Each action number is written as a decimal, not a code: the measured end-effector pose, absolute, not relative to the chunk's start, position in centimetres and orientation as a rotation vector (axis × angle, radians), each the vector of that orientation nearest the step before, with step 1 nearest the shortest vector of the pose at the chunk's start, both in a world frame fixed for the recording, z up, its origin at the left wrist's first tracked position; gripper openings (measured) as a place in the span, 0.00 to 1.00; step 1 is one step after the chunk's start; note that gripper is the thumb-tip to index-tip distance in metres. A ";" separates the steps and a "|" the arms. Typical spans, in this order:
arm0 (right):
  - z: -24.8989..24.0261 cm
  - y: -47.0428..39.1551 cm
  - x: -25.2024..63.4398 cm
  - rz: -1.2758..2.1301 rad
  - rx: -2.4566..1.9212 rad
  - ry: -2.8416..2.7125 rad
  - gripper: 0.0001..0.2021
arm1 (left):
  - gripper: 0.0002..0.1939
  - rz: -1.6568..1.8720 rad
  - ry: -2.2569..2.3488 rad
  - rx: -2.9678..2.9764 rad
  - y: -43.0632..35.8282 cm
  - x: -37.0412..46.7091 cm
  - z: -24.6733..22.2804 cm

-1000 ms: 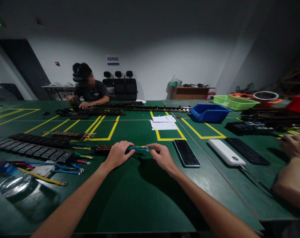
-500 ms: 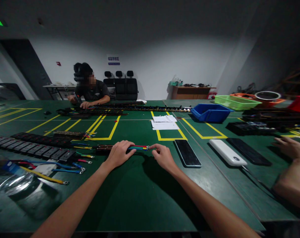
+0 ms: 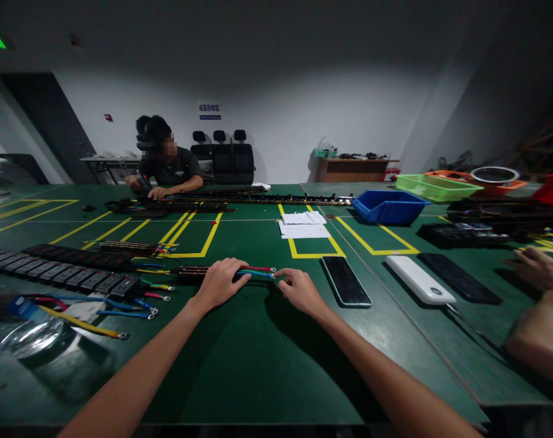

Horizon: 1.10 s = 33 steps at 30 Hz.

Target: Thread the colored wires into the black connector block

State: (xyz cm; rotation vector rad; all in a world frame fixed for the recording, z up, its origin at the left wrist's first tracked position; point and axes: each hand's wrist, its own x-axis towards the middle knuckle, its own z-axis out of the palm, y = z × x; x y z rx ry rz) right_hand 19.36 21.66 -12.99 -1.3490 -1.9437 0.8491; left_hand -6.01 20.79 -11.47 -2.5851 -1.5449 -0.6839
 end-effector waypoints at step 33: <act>-12.1 21.4 19.3 0.933 -1.364 -1.931 0.21 | 0.13 -0.649 -1.539 -2.568 20.9 -6.0 -11.5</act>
